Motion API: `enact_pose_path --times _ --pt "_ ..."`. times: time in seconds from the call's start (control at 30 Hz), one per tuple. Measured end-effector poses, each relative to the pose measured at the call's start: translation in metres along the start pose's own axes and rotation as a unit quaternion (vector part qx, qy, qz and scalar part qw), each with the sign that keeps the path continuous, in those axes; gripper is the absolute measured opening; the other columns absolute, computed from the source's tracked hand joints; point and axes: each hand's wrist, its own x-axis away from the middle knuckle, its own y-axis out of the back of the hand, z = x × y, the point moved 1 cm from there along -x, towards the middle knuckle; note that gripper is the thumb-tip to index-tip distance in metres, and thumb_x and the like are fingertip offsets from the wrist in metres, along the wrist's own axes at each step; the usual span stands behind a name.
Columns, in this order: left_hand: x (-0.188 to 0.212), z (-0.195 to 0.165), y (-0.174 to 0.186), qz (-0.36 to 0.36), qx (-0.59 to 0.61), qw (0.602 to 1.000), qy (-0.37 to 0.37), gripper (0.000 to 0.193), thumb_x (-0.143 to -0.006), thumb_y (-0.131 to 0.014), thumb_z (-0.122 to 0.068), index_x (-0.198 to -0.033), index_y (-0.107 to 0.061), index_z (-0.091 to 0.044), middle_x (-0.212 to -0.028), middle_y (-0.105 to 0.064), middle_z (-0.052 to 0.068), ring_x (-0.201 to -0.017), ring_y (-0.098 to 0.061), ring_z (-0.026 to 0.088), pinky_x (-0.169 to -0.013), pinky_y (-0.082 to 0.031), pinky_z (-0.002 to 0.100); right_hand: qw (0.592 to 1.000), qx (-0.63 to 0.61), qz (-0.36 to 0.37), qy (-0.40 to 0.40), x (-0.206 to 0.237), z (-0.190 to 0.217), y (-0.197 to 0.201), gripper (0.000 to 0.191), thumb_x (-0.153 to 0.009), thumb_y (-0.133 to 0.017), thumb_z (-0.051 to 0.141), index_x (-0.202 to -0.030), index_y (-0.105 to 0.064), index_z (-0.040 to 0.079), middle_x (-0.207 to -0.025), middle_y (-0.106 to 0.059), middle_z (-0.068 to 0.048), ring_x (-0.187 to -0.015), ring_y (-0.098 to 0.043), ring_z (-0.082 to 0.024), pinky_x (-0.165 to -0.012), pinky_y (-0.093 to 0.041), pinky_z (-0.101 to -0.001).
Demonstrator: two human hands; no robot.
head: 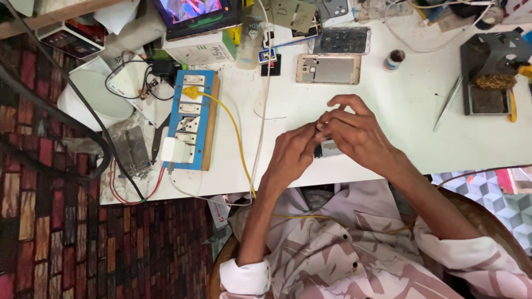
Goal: The person sits at a repair workbench and disassembles a smartphone, using a screwdriver to remove screws from the phone body and prying and lifting internal components by hand. They set the phone down, reposition it, and continue unscrewing and handling small parts across the workbench.
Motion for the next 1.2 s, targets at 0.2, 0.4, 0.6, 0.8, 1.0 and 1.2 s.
enact_pose_path --times 0.2,0.4,0.6,0.8,1.0,1.2 --pt "-0.005 0.007 -0.009 0.019 0.093 0.992 0.087 0.016 -0.089 -0.048 0.006 -0.098 -0.061 0.005 -0.069 -0.063 0.021 -0.062 -0.068 0.035 -0.059 -0.053 0.040 0.999 -0.028 0.018 -0.007 -0.013 0.006 0.000 0.024 -0.077 -0.069 -0.013 -0.097 -0.070 -0.001 -0.119 -0.072 -0.007 -0.128 -0.057 -0.035 -0.093 -0.057 -0.0395" --pt "-0.007 -0.002 0.014 0.021 -0.033 0.999 0.020 0.016 -0.092 -0.053 0.001 -0.100 -0.066 0.001 -0.080 -0.069 0.020 -0.071 -0.068 0.037 -0.061 -0.051 0.042 0.997 -0.055 0.042 0.017 -0.018 0.003 -0.001 0.028 -0.070 -0.067 -0.012 -0.096 -0.071 -0.001 -0.115 -0.070 -0.008 -0.124 -0.058 -0.034 -0.092 -0.056 -0.0397" --pt "-0.008 -0.011 0.008 -0.012 -0.043 0.990 0.131 0.011 -0.090 -0.062 -0.003 -0.093 -0.070 0.003 -0.080 -0.070 0.025 -0.063 -0.068 0.038 -0.060 -0.050 0.045 1.000 0.015 -0.001 0.028 -0.019 0.013 -0.009 0.019 -0.074 -0.075 -0.007 -0.091 -0.071 0.001 -0.110 -0.069 -0.008 -0.118 -0.057 -0.034 -0.090 -0.054 -0.0431" --pt "-0.006 0.006 0.006 -0.018 -0.022 1.000 0.010 0.019 -0.088 -0.050 0.004 -0.092 -0.068 0.005 -0.085 -0.070 0.024 -0.077 -0.069 0.041 -0.067 -0.053 0.046 0.999 -0.030 0.014 0.036 -0.023 0.014 -0.007 0.025 -0.069 -0.069 -0.012 -0.091 -0.070 0.002 -0.116 -0.070 -0.008 -0.125 -0.056 -0.036 -0.094 -0.054 -0.0415" --pt "-0.004 0.011 0.004 0.062 0.032 0.992 0.104 0.015 -0.090 -0.047 0.002 -0.089 -0.061 0.007 -0.075 -0.066 0.026 -0.072 -0.071 0.041 -0.067 -0.053 0.047 0.999 -0.042 0.014 0.025 -0.013 0.009 -0.008 0.020 -0.076 -0.074 -0.008 -0.094 -0.069 0.000 -0.113 -0.069 -0.009 -0.118 -0.057 -0.033 -0.092 -0.054 -0.0417" --pt "-0.003 0.000 -0.002 0.026 -0.037 0.998 0.041 0.018 -0.091 -0.052 0.003 -0.106 -0.061 0.004 -0.090 -0.067 0.028 -0.088 -0.065 0.048 -0.072 -0.048 0.052 1.000 0.001 -0.008 0.009 -0.008 0.000 -0.004 0.017 -0.080 -0.076 -0.006 -0.094 -0.068 0.000 -0.110 -0.070 -0.009 -0.112 -0.058 -0.032 -0.090 -0.053 -0.0409"
